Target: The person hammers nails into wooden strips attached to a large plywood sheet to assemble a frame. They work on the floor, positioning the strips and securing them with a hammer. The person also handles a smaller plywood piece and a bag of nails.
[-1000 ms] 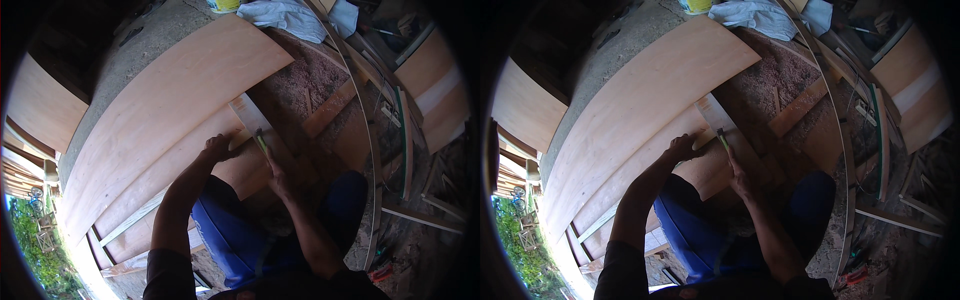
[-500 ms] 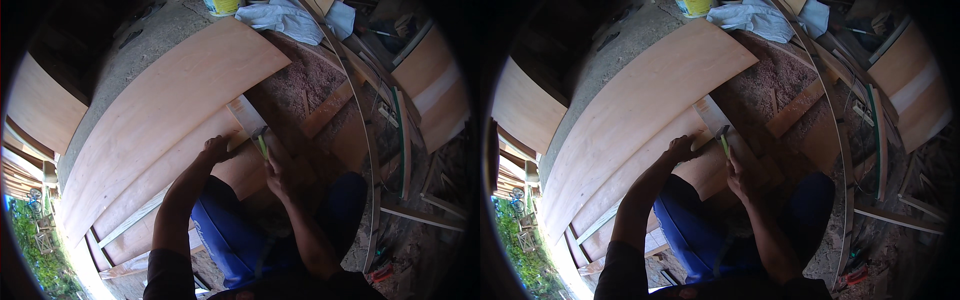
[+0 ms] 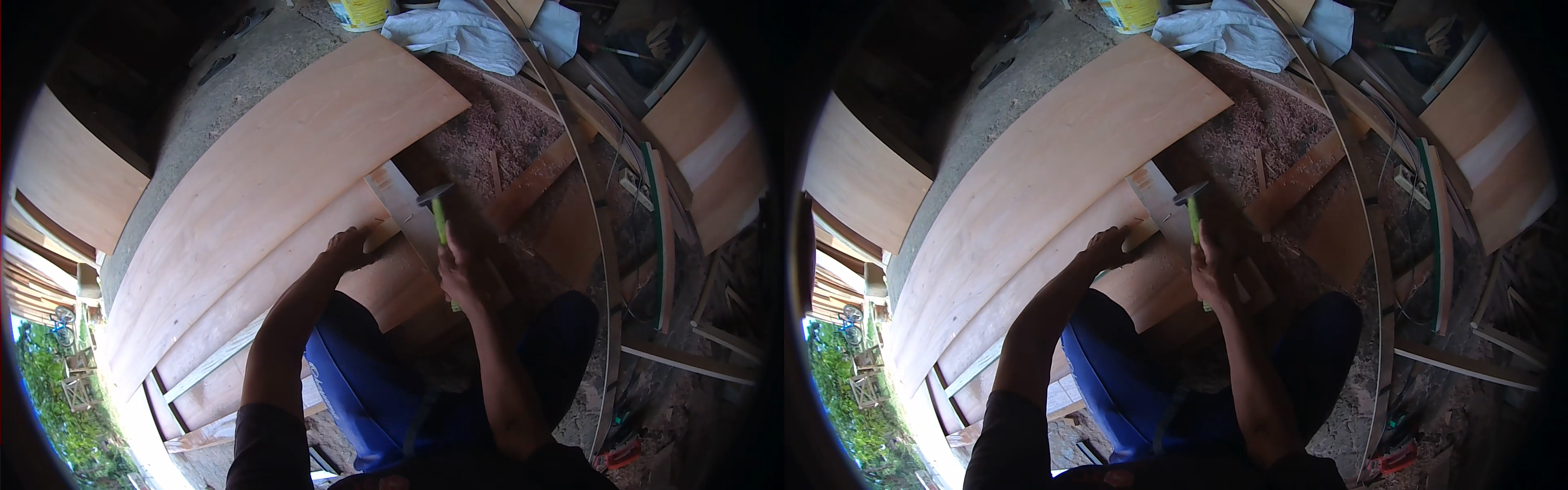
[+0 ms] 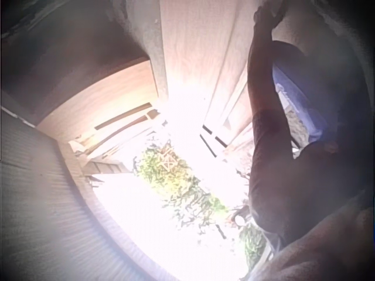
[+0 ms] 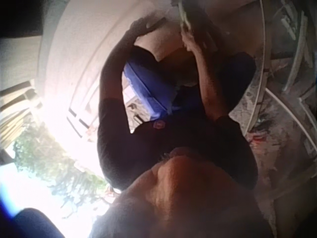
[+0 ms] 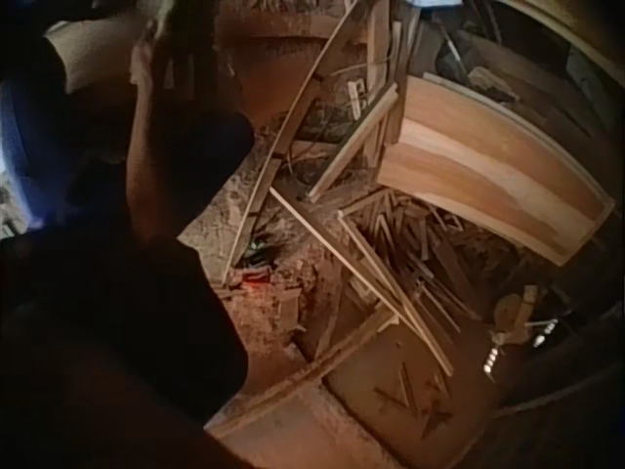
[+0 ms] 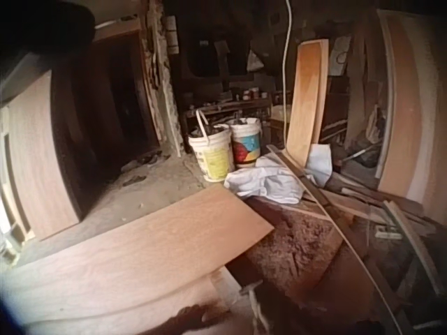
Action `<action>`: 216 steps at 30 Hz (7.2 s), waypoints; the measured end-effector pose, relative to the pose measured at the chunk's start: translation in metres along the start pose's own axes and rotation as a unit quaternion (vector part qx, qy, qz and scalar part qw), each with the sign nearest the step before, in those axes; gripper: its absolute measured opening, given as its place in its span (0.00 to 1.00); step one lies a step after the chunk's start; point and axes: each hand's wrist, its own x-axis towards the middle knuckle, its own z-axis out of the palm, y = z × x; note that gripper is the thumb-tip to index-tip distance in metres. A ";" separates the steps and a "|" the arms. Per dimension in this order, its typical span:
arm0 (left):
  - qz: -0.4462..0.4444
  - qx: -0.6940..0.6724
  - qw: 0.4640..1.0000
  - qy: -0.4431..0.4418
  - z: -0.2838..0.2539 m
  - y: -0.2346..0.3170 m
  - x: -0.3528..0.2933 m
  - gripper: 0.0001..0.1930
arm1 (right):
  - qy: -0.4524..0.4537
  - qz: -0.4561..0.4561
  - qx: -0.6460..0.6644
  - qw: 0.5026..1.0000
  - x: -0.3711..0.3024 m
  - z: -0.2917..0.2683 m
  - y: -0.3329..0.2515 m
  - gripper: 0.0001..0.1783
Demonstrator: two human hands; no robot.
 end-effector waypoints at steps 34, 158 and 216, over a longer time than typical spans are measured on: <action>0.013 0.033 0.999 0.001 0.004 -0.010 -0.002 0.32 | 0.131 0.007 0.077 0.988 0.004 -0.020 -0.018 0.32; 0.087 0.104 0.959 0.250 -0.037 0.019 0.124 0.26 | 0.119 -0.162 -0.218 0.955 -0.029 0.015 -0.021 0.31; -0.186 -0.119 0.911 0.347 0.083 -0.062 -0.153 0.39 | -0.051 -0.237 -0.587 0.773 -0.013 -0.013 -0.054 0.34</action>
